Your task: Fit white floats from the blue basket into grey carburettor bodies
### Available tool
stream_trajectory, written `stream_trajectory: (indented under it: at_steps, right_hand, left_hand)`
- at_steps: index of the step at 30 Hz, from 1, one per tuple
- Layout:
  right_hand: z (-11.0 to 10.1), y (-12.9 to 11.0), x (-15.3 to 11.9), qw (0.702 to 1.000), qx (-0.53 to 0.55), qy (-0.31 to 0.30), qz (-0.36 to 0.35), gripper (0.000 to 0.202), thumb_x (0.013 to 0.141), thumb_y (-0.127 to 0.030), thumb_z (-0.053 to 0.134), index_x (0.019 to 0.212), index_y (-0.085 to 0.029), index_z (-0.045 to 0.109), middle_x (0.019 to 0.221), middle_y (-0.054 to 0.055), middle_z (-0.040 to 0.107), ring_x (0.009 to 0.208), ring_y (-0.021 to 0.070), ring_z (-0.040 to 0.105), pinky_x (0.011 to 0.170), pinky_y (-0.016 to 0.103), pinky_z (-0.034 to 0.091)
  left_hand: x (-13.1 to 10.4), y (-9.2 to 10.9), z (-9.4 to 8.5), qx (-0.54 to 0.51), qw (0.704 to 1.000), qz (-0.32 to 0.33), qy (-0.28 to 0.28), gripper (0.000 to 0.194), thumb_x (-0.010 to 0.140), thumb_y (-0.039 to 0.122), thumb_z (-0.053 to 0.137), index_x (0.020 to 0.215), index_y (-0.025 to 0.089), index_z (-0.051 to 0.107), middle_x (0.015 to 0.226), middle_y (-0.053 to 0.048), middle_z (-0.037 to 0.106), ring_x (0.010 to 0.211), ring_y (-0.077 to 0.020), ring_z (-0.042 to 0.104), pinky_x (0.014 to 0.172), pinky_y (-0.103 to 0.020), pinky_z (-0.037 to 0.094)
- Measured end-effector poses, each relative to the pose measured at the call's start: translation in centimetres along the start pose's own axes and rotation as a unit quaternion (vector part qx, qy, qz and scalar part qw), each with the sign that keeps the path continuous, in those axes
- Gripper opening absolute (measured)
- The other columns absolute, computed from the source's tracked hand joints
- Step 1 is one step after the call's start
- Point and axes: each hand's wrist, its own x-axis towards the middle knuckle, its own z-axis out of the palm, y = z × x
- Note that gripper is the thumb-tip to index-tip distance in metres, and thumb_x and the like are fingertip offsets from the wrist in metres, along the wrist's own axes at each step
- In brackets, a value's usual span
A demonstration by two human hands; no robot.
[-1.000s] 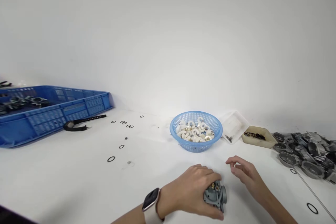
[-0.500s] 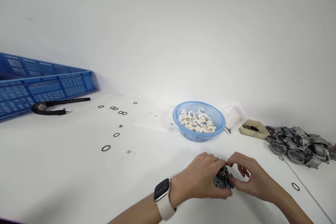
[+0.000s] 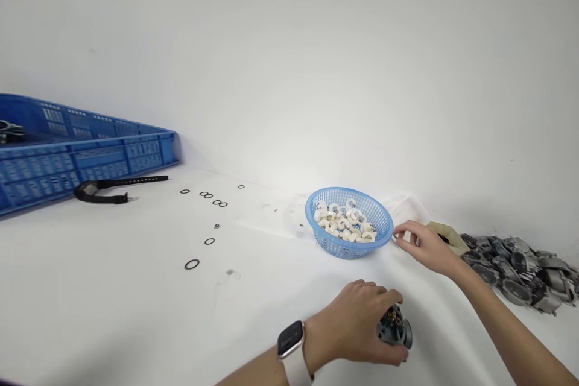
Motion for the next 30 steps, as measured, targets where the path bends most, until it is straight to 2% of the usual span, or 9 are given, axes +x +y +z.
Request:
stream_trajectory:
  at_steps: [4, 7, 11, 14, 20, 24, 25, 27, 30]
  right_hand:
    - [0.7, -0.5, 6.2, 0.997, -0.061, -0.045, -0.017, 0.022, 0.096, -0.017, 0.053, 0.108, -0.021, 0.071, 0.111, 0.006, 0.070, 0.091, 0.0195, 0.065, 0.081, 0.034, 0.052]
    - [2.2, -1.3, 9.4, 0.986, -0.114, -0.113, -0.036, 0.017, 0.098, -0.026, 0.063, 0.113, -0.018, 0.068, 0.118, 0.007, 0.067, 0.104, 0.0225, 0.065, 0.089, 0.041, 0.055]
    - [4.4, -1.9, 11.5, 0.971, -0.165, -0.169, -0.030, 0.028, 0.100, -0.034, 0.063, 0.124, -0.019, 0.063, 0.127, 0.009, 0.064, 0.107, 0.0232, 0.066, 0.091, 0.044, 0.057]
    - [4.9, -1.9, 11.9, 0.969, -0.177, -0.169, -0.022, 0.028, 0.100, -0.034, 0.063, 0.125, -0.019, 0.063, 0.128, 0.009, 0.064, 0.106, 0.0228, 0.066, 0.090, 0.043, 0.057]
    - [2.1, -2.4, 10.4, 0.985, -0.159, -0.059, -0.044, 0.019, 0.101, -0.031, 0.061, 0.114, -0.018, 0.068, 0.116, 0.008, 0.070, 0.101, 0.0217, 0.067, 0.088, 0.040, 0.056]
    - [-0.7, -3.4, 6.7, 0.985, -0.137, 0.024, -0.102, 0.020, 0.097, -0.021, 0.055, 0.102, -0.023, 0.074, 0.100, 0.006, 0.077, 0.090, 0.0227, 0.069, 0.085, 0.038, 0.050]
    - [-1.2, -3.7, 5.4, 0.983, -0.134, 0.041, -0.114, 0.020, 0.096, -0.022, 0.054, 0.102, -0.023, 0.073, 0.099, 0.006, 0.077, 0.089, 0.0232, 0.068, 0.086, 0.039, 0.048]
    - [-2.1, -4.3, 2.6, 0.977, -0.138, 0.078, -0.140, 0.020, 0.097, -0.021, 0.052, 0.102, -0.022, 0.072, 0.099, 0.006, 0.076, 0.090, 0.0240, 0.066, 0.088, 0.041, 0.045]
    - [-2.7, -5.7, -1.1, 0.939, -0.193, 0.162, -0.236, 0.019, 0.096, -0.014, 0.052, 0.097, -0.021, 0.069, 0.090, 0.005, 0.074, 0.082, 0.0212, 0.065, 0.082, 0.039, 0.042]
  left_hand:
    - [0.0, -0.3, 0.4, 0.002, 1.000, 0.002, -0.001, 0.070, 0.071, 0.065, 0.075, 0.128, 0.026, 0.061, 0.102, -0.008, 0.074, 0.092, -0.0339, 0.070, 0.086, -0.041, 0.050]
    - [0.0, -0.6, 0.7, -0.004, 1.000, 0.004, 0.001, 0.070, 0.076, 0.071, 0.068, 0.130, 0.027, 0.060, 0.106, -0.009, 0.074, 0.096, -0.0339, 0.070, 0.090, -0.042, 0.049]
    - [0.1, -1.1, 1.0, 0.019, 1.000, 0.015, -0.013, 0.068, 0.077, 0.073, 0.067, 0.126, 0.026, 0.062, 0.101, -0.009, 0.074, 0.092, -0.0328, 0.071, 0.087, -0.040, 0.049]
    - [0.1, -1.1, 1.1, 0.016, 1.000, 0.020, -0.010, 0.066, 0.077, 0.070, 0.069, 0.126, 0.027, 0.062, 0.102, -0.008, 0.073, 0.092, -0.0318, 0.071, 0.088, -0.039, 0.049]
    - [0.0, -0.3, 0.8, -0.023, 0.999, -0.025, 0.025, 0.066, 0.068, 0.065, 0.078, 0.119, 0.025, 0.065, 0.102, -0.007, 0.072, 0.097, -0.0328, 0.067, 0.095, -0.043, 0.047]
    - [0.4, -0.1, -0.2, -0.125, 0.981, -0.110, 0.098, 0.045, 0.082, 0.061, 0.066, 0.105, 0.023, 0.069, 0.104, -0.007, 0.073, 0.097, -0.0288, 0.065, 0.090, -0.041, 0.048]
    - [0.6, -0.1, -0.6, -0.163, 0.972, -0.125, 0.118, 0.041, 0.087, 0.060, 0.059, 0.098, 0.022, 0.069, 0.099, -0.007, 0.073, 0.092, -0.0266, 0.065, 0.086, -0.039, 0.049]
    - [0.9, -0.1, -1.3, -0.262, 0.942, -0.143, 0.153, 0.049, 0.093, 0.063, 0.046, 0.085, 0.019, 0.067, 0.088, -0.008, 0.073, 0.084, -0.0235, 0.065, 0.078, -0.036, 0.049]
    - [1.0, -0.1, -2.5, -0.444, 0.870, -0.164, 0.138, 0.063, 0.091, 0.072, 0.042, 0.087, 0.015, 0.067, 0.083, -0.010, 0.073, 0.077, -0.0222, 0.065, 0.065, -0.031, 0.046]
